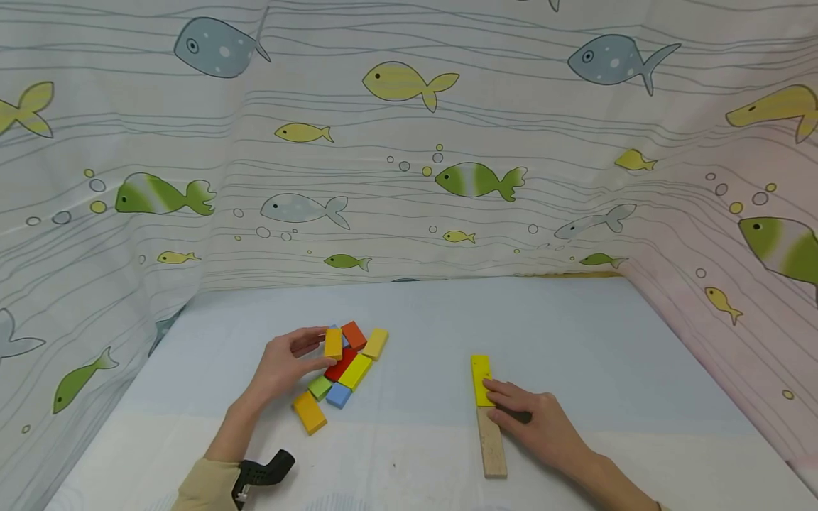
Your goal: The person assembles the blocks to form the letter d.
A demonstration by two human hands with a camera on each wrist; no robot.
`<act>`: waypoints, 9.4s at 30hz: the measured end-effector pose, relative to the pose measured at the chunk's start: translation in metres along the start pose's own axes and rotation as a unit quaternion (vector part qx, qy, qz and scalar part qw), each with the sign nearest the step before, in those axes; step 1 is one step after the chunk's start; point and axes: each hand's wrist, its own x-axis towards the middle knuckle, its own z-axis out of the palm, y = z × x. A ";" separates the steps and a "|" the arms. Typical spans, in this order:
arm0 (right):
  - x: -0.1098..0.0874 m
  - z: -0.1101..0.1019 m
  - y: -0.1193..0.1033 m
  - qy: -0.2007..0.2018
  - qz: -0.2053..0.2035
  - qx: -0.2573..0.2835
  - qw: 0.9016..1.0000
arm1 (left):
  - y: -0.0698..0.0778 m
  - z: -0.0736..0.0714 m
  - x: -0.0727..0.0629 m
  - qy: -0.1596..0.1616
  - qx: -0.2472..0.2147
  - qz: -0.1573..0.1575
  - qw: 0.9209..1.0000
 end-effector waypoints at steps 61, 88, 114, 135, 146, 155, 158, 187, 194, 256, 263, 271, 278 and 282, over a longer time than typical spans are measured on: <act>0.001 -0.001 -0.001 -0.008 0.001 0.000 1.000 | 0.106 0.186 0.045 -0.078 -0.074 0.117 0.987; 0.001 0.000 0.000 0.007 -0.021 -0.008 1.000 | 0.116 0.215 0.049 -0.040 -0.012 0.100 0.994; 0.000 -0.002 0.000 -0.003 -0.002 -0.006 1.000 | 0.116 0.216 0.048 -0.051 0.036 0.102 0.993; 0.003 -0.002 0.000 0.001 -0.019 -0.015 1.000 | 0.115 0.215 0.048 -0.053 0.018 0.106 0.993; 0.003 -0.003 -0.003 -0.007 -0.002 -0.001 1.000 | 0.118 0.211 0.047 -0.050 0.010 0.098 0.994; 0.003 -0.004 -0.005 -0.012 -0.001 0.004 1.000 | 0.111 0.192 0.034 -0.076 0.018 0.105 0.991; 0.003 -0.004 -0.005 -0.014 0.000 0.007 1.000 | 0.109 0.180 0.025 -0.094 0.022 0.105 0.990; 0.003 -0.002 -0.002 -0.002 -0.003 0.002 1.000 | 0.072 0.080 -0.028 -0.091 -0.014 0.095 0.991; 0.001 -0.002 -0.002 -0.003 0.003 0.006 1.000 | 0.056 0.054 -0.019 -0.072 -0.003 0.084 0.994; 0.001 -0.002 -0.004 -0.002 0.014 0.007 1.000 | 0.010 0.021 -0.013 -0.078 0.051 0.051 0.994; 0.001 -0.002 -0.004 0.000 0.011 0.005 1.000 | 0.008 0.021 -0.013 -0.072 0.051 0.045 0.995; 0.001 -0.001 -0.001 -0.002 0.009 0.007 1.000 | 0.004 0.019 -0.013 -0.074 0.053 0.039 0.995; 0.001 -0.002 -0.002 -0.003 0.004 0.009 1.000 | -0.001 0.017 -0.011 -0.086 0.042 0.033 0.995; 0.001 -0.002 -0.002 -0.002 0.002 0.010 1.000 | -0.003 0.017 -0.011 -0.090 0.042 0.036 0.994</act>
